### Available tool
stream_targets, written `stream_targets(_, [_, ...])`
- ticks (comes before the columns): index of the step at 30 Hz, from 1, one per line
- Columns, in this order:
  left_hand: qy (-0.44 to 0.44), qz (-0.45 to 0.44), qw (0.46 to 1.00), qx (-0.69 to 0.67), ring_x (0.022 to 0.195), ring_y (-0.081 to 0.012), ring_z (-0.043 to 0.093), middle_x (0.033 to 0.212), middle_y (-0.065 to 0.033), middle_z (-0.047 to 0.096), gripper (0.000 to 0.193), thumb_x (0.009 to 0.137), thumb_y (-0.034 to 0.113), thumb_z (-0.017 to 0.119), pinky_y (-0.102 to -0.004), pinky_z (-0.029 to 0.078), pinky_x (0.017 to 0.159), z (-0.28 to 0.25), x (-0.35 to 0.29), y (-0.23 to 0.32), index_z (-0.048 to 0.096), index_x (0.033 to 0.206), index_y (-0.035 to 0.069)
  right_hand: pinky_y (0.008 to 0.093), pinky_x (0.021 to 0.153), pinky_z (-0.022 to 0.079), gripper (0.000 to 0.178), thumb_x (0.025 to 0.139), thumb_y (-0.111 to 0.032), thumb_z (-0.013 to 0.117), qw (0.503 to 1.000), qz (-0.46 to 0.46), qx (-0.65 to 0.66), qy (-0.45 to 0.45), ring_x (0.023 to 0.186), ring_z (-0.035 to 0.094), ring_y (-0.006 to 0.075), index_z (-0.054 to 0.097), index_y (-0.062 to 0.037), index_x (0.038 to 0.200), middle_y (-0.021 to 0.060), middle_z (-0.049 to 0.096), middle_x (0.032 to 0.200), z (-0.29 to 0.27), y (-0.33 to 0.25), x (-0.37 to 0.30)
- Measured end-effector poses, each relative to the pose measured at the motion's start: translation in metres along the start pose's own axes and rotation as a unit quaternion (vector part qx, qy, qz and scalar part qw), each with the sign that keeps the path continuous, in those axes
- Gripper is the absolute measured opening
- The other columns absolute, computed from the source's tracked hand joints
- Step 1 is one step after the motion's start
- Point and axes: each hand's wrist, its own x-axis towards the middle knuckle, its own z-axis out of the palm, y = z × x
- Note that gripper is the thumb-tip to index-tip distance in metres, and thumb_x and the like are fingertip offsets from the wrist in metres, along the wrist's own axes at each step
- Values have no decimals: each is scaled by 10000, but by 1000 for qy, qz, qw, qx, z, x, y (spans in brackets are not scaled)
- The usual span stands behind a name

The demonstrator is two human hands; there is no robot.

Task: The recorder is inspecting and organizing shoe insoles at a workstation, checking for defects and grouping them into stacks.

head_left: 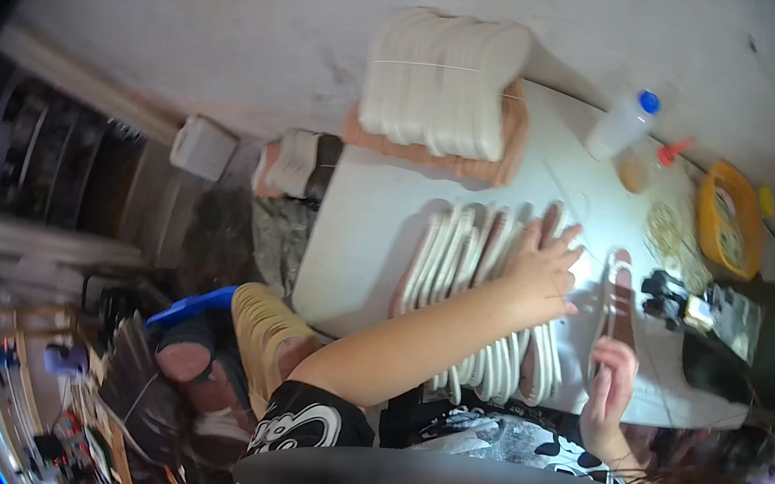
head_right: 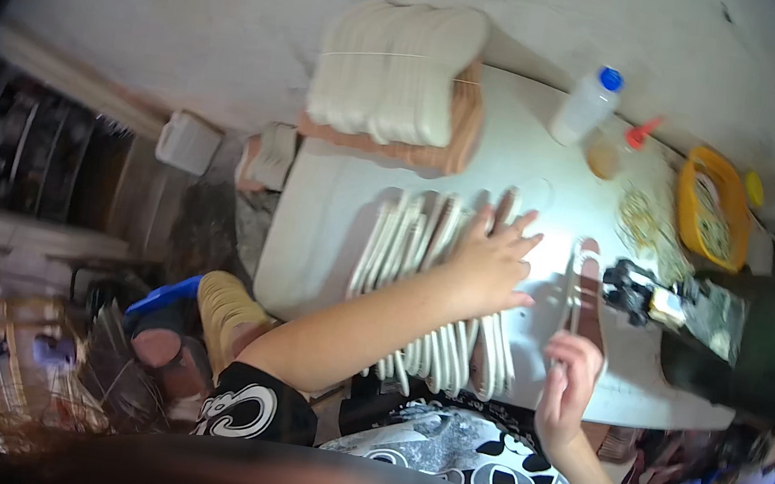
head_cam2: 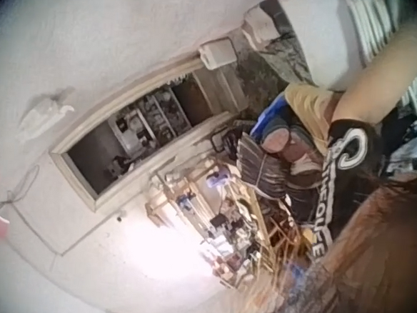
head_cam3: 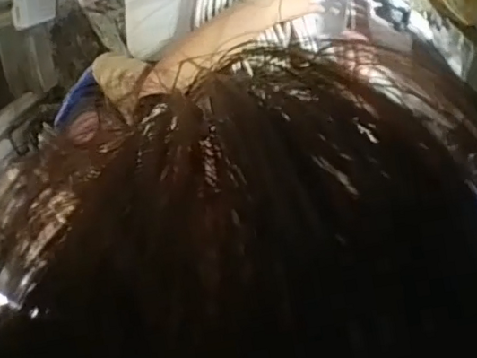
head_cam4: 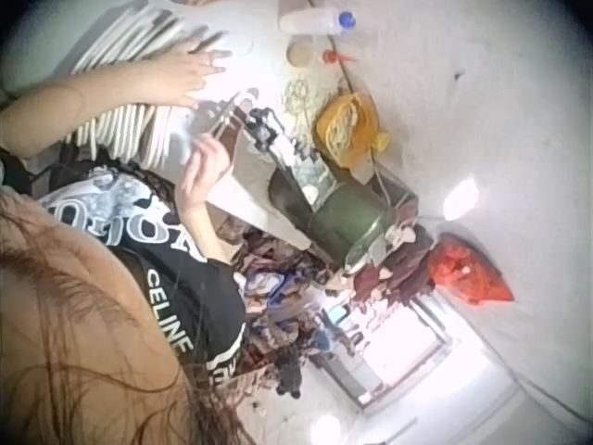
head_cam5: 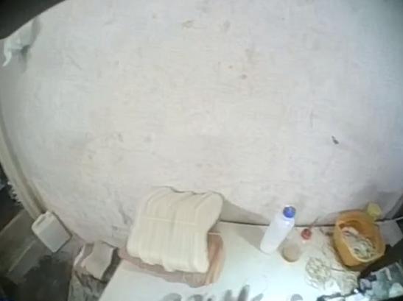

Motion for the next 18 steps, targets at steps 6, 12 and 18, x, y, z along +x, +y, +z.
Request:
stream_targets(6, [-47, 0, 997, 60, 1449, -278, 153, 1475, -96, 391, 424, 881, 452, 554, -670, 119, 1092, -13, 3, 5, 678, 1054, 85, 397, 925, 372, 456, 852, -235, 630, 966, 191, -150, 92, 1078, 525, 325, 509, 5, 1220, 180, 566, 1097, -20, 54, -19])
stream_targets(12, [-17, -76, 991, 111, 1458, -293, 112, 1572, -108, 173, 618, 911, 457, 491, -642, 74, 1107, -1, 3, 11, 417, 1421, 117, 371, 821, 485, 568, 769, -281, 748, 983, 176, -41, -35, 931, 585, 312, 554, 47, 1190, 199, 592, 992, -18, 20, 8])
stream_targets(18, [-7, -149, 983, 108, 1466, -306, 64, 1580, -142, 117, 673, 943, 451, 432, -612, 66, 1122, -8, 0, 18, 272, 1487, 89, 397, 1003, 401, 604, 881, -288, 637, 993, 34, 100, -42, 1150, 534, 360, 421, 71, 1315, 284, 543, 1211, 37, 12, 25])
